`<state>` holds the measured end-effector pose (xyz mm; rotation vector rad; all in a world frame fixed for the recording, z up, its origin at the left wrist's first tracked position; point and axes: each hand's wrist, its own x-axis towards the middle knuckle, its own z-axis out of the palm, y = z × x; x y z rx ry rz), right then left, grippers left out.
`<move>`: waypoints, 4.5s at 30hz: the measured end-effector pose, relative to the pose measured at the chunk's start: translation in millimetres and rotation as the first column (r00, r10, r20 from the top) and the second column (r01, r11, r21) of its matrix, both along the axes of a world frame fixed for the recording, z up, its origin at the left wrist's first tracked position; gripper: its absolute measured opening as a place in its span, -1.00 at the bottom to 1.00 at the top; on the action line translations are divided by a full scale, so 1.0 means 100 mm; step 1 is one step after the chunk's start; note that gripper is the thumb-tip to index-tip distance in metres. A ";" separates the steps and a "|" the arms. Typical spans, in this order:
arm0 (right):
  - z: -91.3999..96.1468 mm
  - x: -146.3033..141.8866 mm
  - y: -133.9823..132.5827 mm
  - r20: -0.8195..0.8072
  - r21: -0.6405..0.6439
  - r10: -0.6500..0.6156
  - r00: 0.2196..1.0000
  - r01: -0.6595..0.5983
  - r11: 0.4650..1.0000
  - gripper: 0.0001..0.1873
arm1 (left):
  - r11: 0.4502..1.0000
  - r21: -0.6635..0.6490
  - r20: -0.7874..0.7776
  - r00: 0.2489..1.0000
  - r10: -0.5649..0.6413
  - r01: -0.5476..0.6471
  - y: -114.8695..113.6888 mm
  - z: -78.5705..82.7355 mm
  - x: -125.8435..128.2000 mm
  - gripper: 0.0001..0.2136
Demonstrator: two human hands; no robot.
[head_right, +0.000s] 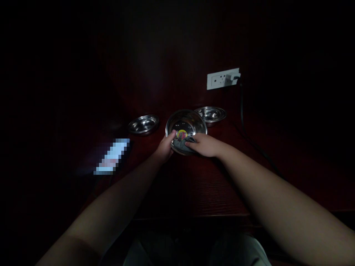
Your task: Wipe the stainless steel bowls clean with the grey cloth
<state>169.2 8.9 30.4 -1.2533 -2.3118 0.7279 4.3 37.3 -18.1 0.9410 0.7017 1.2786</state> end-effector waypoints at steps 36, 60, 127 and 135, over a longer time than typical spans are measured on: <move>0.02 0.03 0.04 0.161 0.035 0.012 0.987 -0.018 0.999 -0.68 | 0.998 -0.061 0.024 1.000 -0.016 0.017 -0.05 0.08 0.01 -0.55; 0.04 -0.01 -0.03 0.060 -0.013 0.068 0.996 -0.067 0.998 -0.67 | 1.000 -0.028 0.052 0.999 -0.007 0.008 -0.03 0.07 0.03 -0.52; 0.03 0.00 -0.01 0.068 -0.020 0.069 0.995 -0.067 0.998 -0.68 | 0.997 -0.077 0.056 0.998 0.000 0.004 -0.07 0.11 0.04 -0.59; 0.05 -0.01 -0.02 0.073 -0.009 0.065 0.995 -0.064 0.998 -0.68 | 0.997 -0.072 0.049 0.999 0.006 -0.002 -0.06 0.10 0.04 -0.60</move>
